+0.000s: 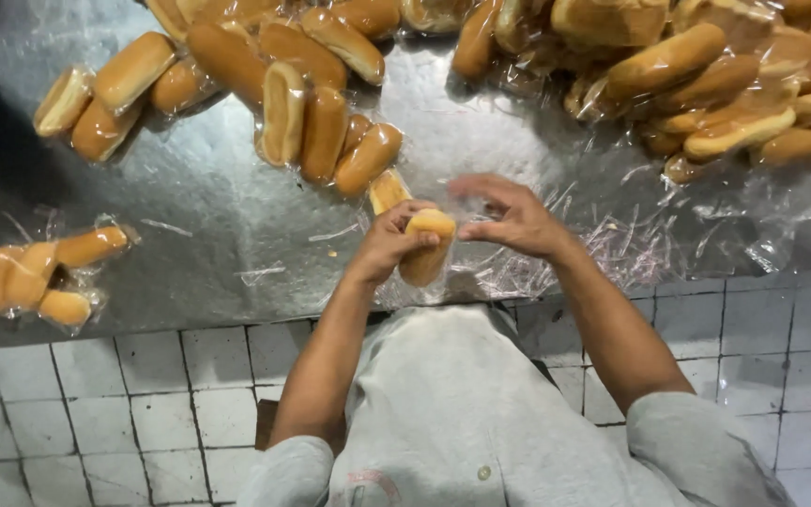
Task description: The person wraps individual bread rolls in plastic wrap by hand on a metal table, handling several rolls one at a time.
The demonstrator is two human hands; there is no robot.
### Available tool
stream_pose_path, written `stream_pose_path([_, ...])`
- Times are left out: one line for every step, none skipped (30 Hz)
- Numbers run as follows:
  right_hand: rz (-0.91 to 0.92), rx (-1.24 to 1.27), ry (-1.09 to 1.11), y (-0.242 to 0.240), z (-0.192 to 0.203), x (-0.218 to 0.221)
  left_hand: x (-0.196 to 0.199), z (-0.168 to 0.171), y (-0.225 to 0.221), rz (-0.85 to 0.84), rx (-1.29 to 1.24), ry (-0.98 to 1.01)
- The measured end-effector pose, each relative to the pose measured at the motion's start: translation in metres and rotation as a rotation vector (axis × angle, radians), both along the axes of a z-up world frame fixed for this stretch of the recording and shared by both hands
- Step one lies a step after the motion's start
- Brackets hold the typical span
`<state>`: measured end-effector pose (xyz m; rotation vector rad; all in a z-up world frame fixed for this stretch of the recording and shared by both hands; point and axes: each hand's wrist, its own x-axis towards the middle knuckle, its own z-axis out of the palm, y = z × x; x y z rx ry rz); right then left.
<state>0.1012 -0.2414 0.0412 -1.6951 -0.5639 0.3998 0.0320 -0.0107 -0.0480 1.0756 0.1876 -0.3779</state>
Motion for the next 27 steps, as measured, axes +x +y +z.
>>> stream_pose_path([-0.006, -0.002, -0.007, 0.005, 0.005, -0.002, 0.002, 0.013, 0.001, -0.006, -0.002, -0.007])
stream_pose_path([-0.035, 0.024, -0.009, 0.012, 0.009, -0.004, 0.003, 0.027, 0.002, 0.022, -0.025, -0.101])
stream_pose_path([-0.063, 0.051, -0.011, 0.019, 0.013, -0.005, 0.004, 0.040, 0.004, 0.050, -0.048, -0.194])
stream_pose_path([-0.059, 0.051, -0.011, 0.020, 0.017, -0.009, 0.006, 0.049, 0.006, 0.055, -0.047, -0.194])
stream_pose_path([-0.109, 0.040, -0.018, 0.021, 0.021, -0.013, 0.008, 0.057, 0.008, 0.115, 0.023, -0.303])
stream_pose_path([-0.162, 0.026, -0.026, 0.020, 0.026, -0.017, 0.010, 0.065, 0.007, 0.174, 0.091, -0.412])
stream_pose_path([-0.159, 0.022, -0.026, 0.019, 0.027, -0.019, 0.012, 0.071, 0.008, 0.177, 0.089, -0.411])
stream_pose_path([-0.176, -0.012, -0.084, 0.018, 0.028, -0.019, 0.015, 0.076, 0.009, 0.178, 0.170, -0.481])
stream_pose_path([-0.193, -0.046, -0.142, 0.016, 0.029, -0.020, 0.018, 0.082, 0.010, 0.178, 0.252, -0.550])
stream_pose_path([-0.195, -0.049, -0.147, 0.015, 0.032, -0.019, 0.019, 0.085, 0.009, 0.177, 0.248, -0.555])
stream_pose_path([-0.203, -0.059, -0.165, 0.014, 0.035, -0.018, 0.021, 0.089, 0.008, 0.188, 0.295, -0.587])
stream_pose_path([-0.208, -0.070, -0.172, 0.012, 0.038, -0.021, 0.018, 0.092, 0.007, 0.198, 0.343, -0.608])
stream_pose_path([-0.209, -0.073, -0.166, 0.009, 0.039, -0.023, 0.015, 0.095, 0.004, 0.197, 0.341, -0.602])
stream_pose_path([-0.194, -0.073, -0.180, 0.006, 0.040, -0.023, 0.016, 0.099, 0.002, 0.263, 0.380, -0.623])
stream_pose_path([-0.178, -0.073, -0.194, 0.002, 0.041, -0.022, 0.017, 0.102, -0.001, 0.330, 0.418, -0.644])
stream_pose_path([-0.179, -0.073, -0.195, 0.000, 0.046, -0.022, 0.014, 0.101, -0.002, 0.330, 0.418, -0.645])
stream_pose_path([-0.119, -0.069, -0.195, -0.003, 0.051, -0.021, 0.012, 0.100, -0.002, 0.330, 0.470, -0.657])
stream_pose_path([-0.055, -0.064, -0.190, -0.006, 0.055, -0.024, 0.005, 0.099, -0.001, 0.331, 0.526, -0.662])
stream_pose_path([-0.051, -0.061, -0.184, -0.007, 0.051, -0.023, 0.001, 0.096, 0.000, 0.333, 0.530, -0.656])
stream_pose_path([-0.056, -0.047, -0.189, -0.008, 0.047, -0.021, -0.001, 0.094, 0.001, 0.288, 0.573, -0.649])
stream_pose_path([-0.061, -0.033, -0.194, -0.010, 0.044, -0.018, -0.003, 0.092, 0.002, 0.242, 0.615, -0.642])
stream_pose_path([-0.067, -0.035, -0.190, -0.007, 0.046, -0.013, 0.001, 0.081, 0.003, 0.236, 0.612, -0.640])
stream_pose_path([-0.052, -0.082, -0.232, -0.004, 0.049, -0.008, 0.004, 0.070, 0.004, 0.225, 0.611, -0.616])
stream_pose_path([-0.037, -0.129, -0.278, 0.000, 0.052, -0.001, 0.009, 0.058, 0.006, 0.215, 0.610, -0.595])
stream_pose_path([-0.043, -0.131, -0.276, 0.001, 0.032, 0.000, 0.015, 0.049, 0.005, 0.210, 0.607, -0.595])
stream_pose_path([-0.036, -0.226, -0.106, 0.003, 0.013, 0.004, 0.022, 0.040, 0.004, 0.204, 0.614, -0.547])
stream_pose_path([-0.030, -0.319, 0.065, 0.005, -0.006, 0.008, 0.028, 0.031, 0.004, 0.198, 0.619, -0.499])
